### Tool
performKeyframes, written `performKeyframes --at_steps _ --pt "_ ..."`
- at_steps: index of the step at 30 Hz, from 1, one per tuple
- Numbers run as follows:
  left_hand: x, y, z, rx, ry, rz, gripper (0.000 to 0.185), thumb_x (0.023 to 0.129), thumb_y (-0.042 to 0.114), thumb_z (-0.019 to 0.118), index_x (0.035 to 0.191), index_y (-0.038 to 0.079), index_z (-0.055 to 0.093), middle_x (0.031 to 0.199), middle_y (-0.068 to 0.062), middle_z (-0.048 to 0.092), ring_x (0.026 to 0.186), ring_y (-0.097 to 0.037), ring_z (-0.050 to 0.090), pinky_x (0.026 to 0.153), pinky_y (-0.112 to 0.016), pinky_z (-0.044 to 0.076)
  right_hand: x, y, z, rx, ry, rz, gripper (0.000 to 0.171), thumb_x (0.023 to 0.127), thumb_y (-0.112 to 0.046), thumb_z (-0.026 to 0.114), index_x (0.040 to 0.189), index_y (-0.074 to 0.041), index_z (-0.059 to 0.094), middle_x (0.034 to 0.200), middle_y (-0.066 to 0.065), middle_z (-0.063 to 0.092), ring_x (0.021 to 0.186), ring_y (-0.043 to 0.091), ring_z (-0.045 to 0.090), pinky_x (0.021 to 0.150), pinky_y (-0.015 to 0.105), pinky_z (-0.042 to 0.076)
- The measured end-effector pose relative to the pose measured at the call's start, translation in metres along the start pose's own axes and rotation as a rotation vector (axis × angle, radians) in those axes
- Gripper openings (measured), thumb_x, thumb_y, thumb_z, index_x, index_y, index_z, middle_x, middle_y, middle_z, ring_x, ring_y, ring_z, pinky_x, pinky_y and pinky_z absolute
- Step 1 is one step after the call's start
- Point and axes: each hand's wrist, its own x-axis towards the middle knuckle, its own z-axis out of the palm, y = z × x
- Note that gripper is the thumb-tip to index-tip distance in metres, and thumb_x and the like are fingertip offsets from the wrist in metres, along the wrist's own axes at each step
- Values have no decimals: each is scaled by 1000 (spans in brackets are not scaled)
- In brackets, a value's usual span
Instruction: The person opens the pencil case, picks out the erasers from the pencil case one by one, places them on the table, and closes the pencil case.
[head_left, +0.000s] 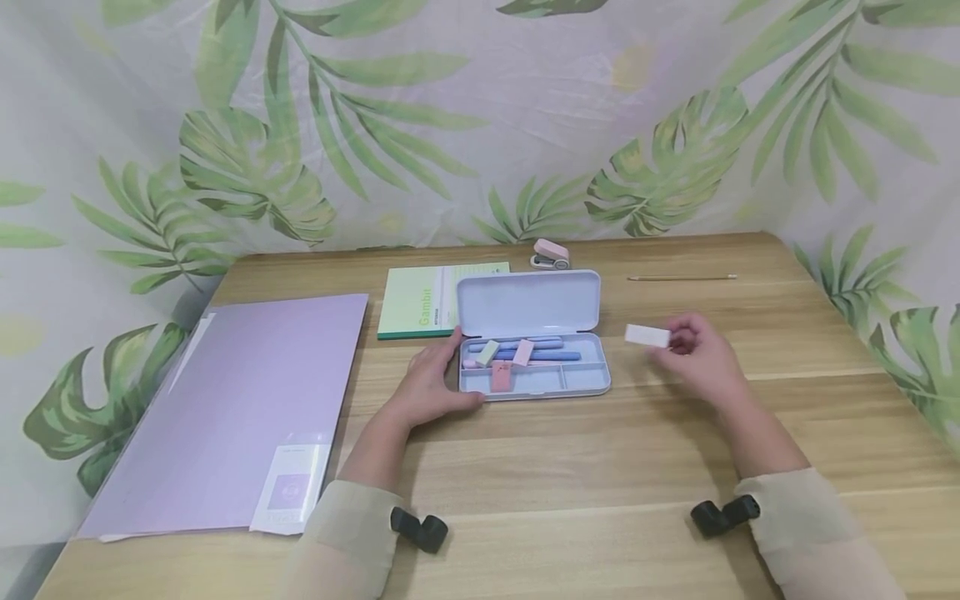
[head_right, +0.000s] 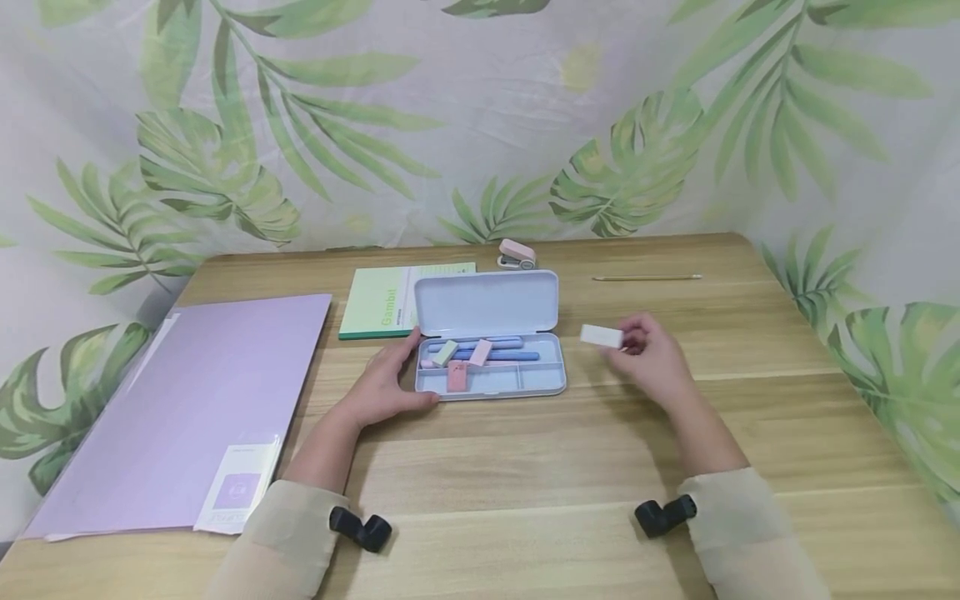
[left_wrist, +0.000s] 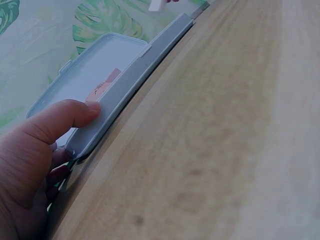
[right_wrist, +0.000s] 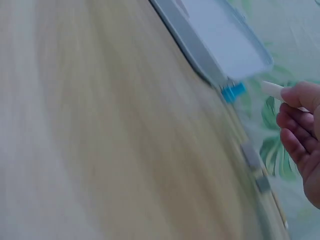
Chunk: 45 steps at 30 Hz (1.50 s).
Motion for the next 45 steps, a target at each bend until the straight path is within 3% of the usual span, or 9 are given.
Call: performKeyframes --at_steps 2,4,10,14,19,24,30,45 --pt "0 0 0 0 4 -3 116 69 48 79 159 20 12 163 -8 25 150 -33 20 122 -54 15 -3 11 -10 -3 73 22 44 85 -17 74 116 3 50 82 -23 60 76 -8 54 66 11 47" --pt "0 -1 -1 2 6 -2 115 69 48 79 159 20 12 163 -9 25 149 -34 20 122 -54 16 -5 22 -19 -19 127 62 45 86 -19 72 117 3 48 85 -23 59 77 -11 52 66 8 46" --pt "0 -1 -1 -1 4 -8 115 69 48 79 159 21 12 163 -9 24 149 -33 20 122 -54 16 -9 45 -36 -83 202 194 48 90 -29 68 120 1 46 110 10 64 78 -16 47 65 7 44" --pt "0 -1 -1 -4 2 -9 115 70 47 79 159 21 11 163 -8 24 150 -33 18 122 -54 15 -10 51 -38 -117 221 246 48 91 -31 66 120 2 47 111 15 62 80 -7 49 60 11 45" --pt "0 -1 0 0 1 -8 115 70 47 79 159 21 11 163 -8 24 150 -33 19 122 -53 16 -14 51 -38 -209 194 276 51 91 -36 65 119 4 49 103 15 59 82 14 50 58 17 42" --pt "1 0 0 5 0 -5 114 70 47 78 159 21 11 163 -10 24 150 -34 19 122 -54 16 -20 51 -39 -273 129 264 52 91 -38 64 118 5 54 96 15 62 77 17 53 59 21 43" --pt "0 0 0 4 -4 -6 115 70 47 78 159 20 11 163 -10 25 149 -34 20 122 -54 16 -23 50 -41 -286 49 277 59 92 -42 63 124 8 56 104 23 65 85 24 59 66 26 43" --pt "1 0 1 7 5 9 114 70 45 80 159 18 12 162 -9 27 148 -33 22 122 -52 16 -31 43 -30 -362 77 249 64 91 -52 62 117 7 61 105 25 64 89 33 60 66 31 42"
